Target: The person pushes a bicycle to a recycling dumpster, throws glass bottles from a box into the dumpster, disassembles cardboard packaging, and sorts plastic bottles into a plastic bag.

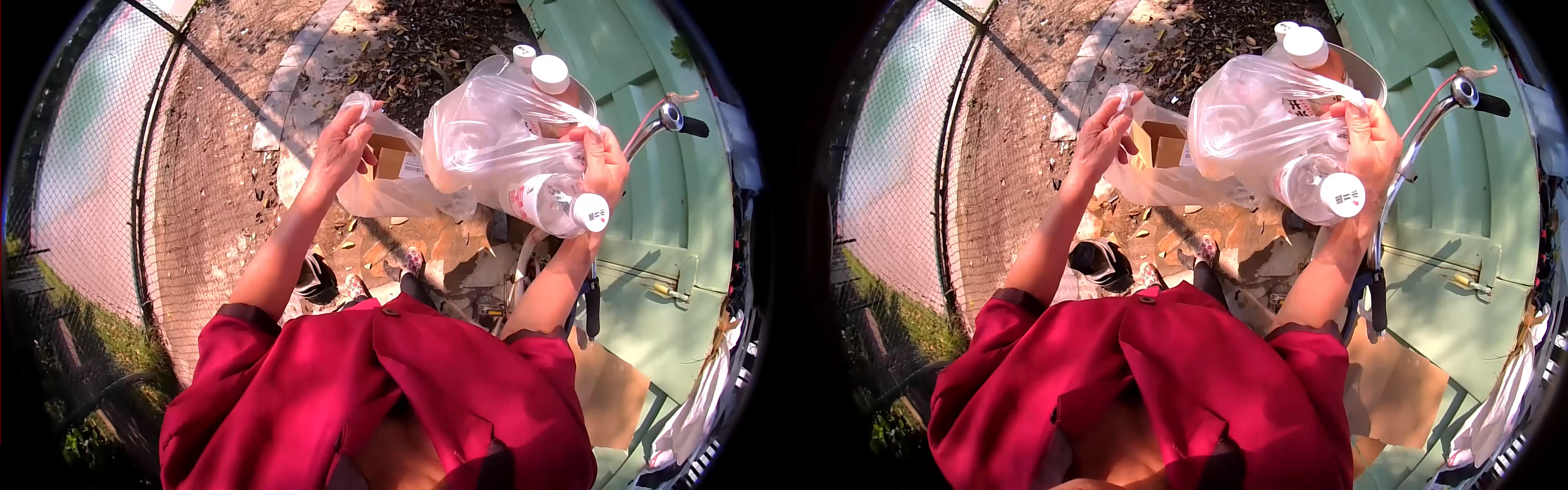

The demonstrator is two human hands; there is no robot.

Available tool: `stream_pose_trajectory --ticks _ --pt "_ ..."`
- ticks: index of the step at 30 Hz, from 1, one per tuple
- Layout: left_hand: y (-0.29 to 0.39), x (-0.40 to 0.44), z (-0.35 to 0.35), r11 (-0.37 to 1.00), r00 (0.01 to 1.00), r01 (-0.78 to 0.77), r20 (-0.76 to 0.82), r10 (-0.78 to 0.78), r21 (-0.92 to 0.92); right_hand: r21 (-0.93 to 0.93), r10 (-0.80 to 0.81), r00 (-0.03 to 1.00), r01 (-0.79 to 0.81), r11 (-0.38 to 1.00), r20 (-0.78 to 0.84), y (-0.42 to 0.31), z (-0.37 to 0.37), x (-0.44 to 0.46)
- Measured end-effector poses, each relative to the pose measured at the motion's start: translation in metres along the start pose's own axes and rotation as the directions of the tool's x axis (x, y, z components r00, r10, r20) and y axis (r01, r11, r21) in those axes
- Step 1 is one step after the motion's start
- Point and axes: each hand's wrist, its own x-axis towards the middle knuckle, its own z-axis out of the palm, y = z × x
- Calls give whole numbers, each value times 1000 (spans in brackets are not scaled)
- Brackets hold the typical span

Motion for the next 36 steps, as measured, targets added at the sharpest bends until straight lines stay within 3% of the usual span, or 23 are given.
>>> stream_pose_trajectory --ticks 2,5,8,10,12,14,15,16,18,22,23,24,26,27,28,30,31,34,35,36 --pt "3 -8 -24 999 998 -32 56 34 -40 81 -4 999 1 997 39 -15 4 -19" --pt "19 -23 -59 999 995 -33 89 32 14 380 21 999 -37 924 44 -18 15 -47" --pt "25 -37 -90 986 997 -59 63 50 155 446 123 991 -90 890 -46 -6 27 -72" --pt "30 -44 -110 974 997 -68 46 60 215 390 218 971 -162 906 -103 -2 45 -87" --pt "41 -55 -126 948 998 -56 40 46 312 665 191 981 -116 738 -41 11 71 -99" --pt "62 -70 -138 897 999 -20 38 3 441 846 264 963 -181 501 50 20 94 -108" --pt "66 -73 -144 898 998 2 52 -28 439 849 377 926 -207 486 10 21 103 -114" --pt "74 -80 -148 896 997 -16 75 -19 444 891 335 939 -215 399 77 29 112 -117" --pt "93 -97 -152 890 993 -54 116 1 453 946 334 942 -143 291 39 42 132 -121" --pt "111 -123 -162 845 994 -46 108 -14 532 963 199 980 -28 266 -26 52 168 -134" --pt "116 -127 -162 847 988 -112 146 41 520 982 130 991 -44 186 20 39 176 -145" --pt "119 -127 -163 848 993 -92 117 36 522 951 200 980 -65 301 3 23 182 -154" --pt "122 -119 -166 853 998 -59 63 30 518 928 160 982 -147 343 97 2 192 -173" --pt "122 -112 -169 856 998 -55 40 40 513 950 -7 989 -141 279 149 -4 198 -184" --pt "125 -111 -170 856 997 -77 31 71 512 931 -72 985 -123 344 157 -8 201 -191" --pt "130 -111 -172 861 996 -75 -4 89 502 955 -125 965 -202 216 232 -13 199 -200" --pt "135 -113 -170 859 995 -100 46 88 501 953 -116 969 -185 241 218 -16 197 -204" --pt "154 -133 -160 823 981 -158 183 67 546 961 -157 948 -268 67 275 -19 199 -210" --pt "153 -139 -150 819 963 -240 237 131 521 950 -194 931 -312 15 309 -14 208 -208" --pt "145 -137 -141 758 905 -412 326 274 505 956 -127 947 -294 18 294 -4 222 -207"
